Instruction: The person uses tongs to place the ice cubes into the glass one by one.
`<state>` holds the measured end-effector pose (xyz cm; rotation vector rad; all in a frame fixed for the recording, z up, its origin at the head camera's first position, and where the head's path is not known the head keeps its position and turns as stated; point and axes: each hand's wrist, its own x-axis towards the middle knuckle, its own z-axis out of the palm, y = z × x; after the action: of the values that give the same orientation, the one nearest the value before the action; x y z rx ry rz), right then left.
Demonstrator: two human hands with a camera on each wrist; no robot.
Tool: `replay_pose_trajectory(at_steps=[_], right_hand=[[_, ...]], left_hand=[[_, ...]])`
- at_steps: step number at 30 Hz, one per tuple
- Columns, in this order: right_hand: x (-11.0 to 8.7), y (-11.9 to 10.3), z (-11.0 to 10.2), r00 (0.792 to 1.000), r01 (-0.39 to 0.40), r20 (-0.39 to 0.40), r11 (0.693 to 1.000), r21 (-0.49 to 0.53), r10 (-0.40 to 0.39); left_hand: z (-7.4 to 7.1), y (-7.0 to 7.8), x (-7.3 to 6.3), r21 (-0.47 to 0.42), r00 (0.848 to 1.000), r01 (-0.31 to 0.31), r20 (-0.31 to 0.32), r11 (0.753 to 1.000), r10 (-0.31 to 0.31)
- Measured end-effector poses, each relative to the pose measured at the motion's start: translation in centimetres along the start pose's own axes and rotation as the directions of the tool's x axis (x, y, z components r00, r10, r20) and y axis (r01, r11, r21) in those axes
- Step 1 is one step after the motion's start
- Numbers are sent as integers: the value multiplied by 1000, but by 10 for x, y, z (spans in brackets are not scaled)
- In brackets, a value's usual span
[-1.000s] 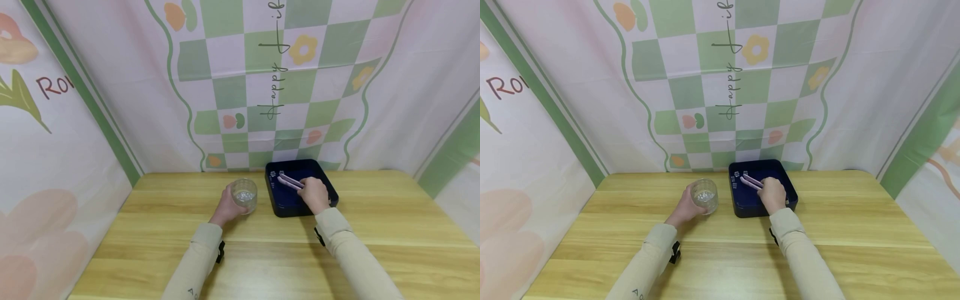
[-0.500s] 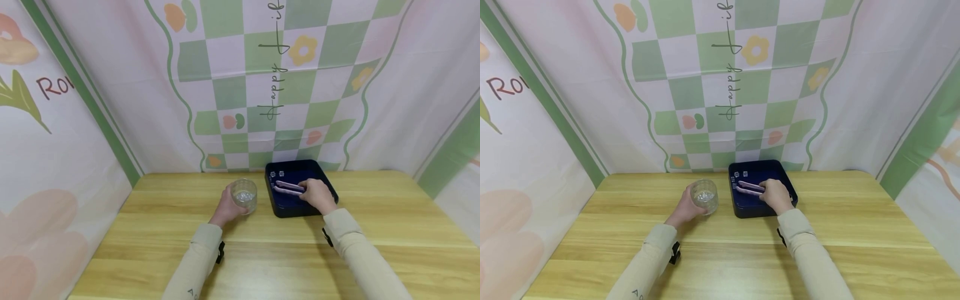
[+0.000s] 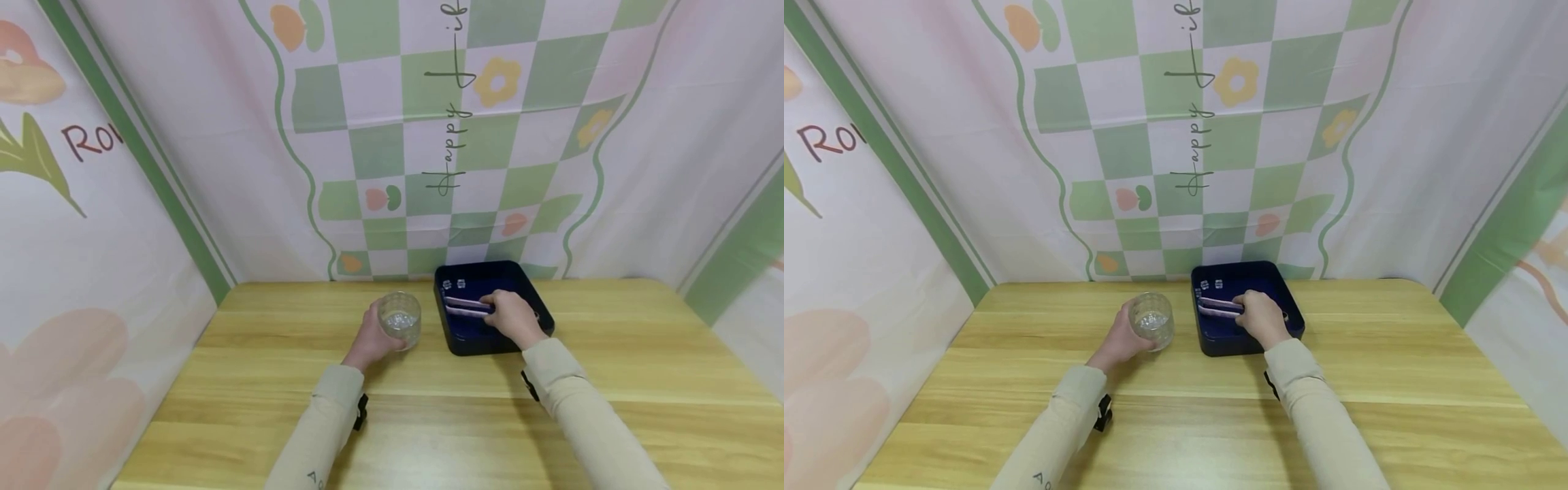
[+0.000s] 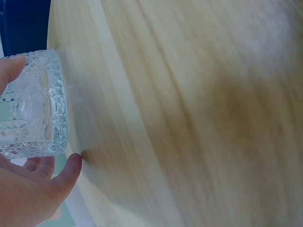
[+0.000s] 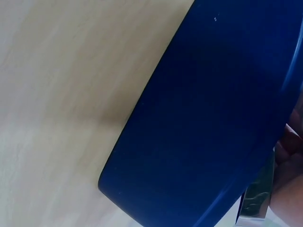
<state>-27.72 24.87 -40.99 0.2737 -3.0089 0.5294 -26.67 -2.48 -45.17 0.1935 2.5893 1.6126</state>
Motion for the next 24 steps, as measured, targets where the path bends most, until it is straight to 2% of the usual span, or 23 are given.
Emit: replay_pose_trajectory(at_steps=[24], right_hand=[[-5,8,0,998,-69,2,997,41,69]], left_hand=[[1,-3,2,9,1000,-16,-9,1000,16]])
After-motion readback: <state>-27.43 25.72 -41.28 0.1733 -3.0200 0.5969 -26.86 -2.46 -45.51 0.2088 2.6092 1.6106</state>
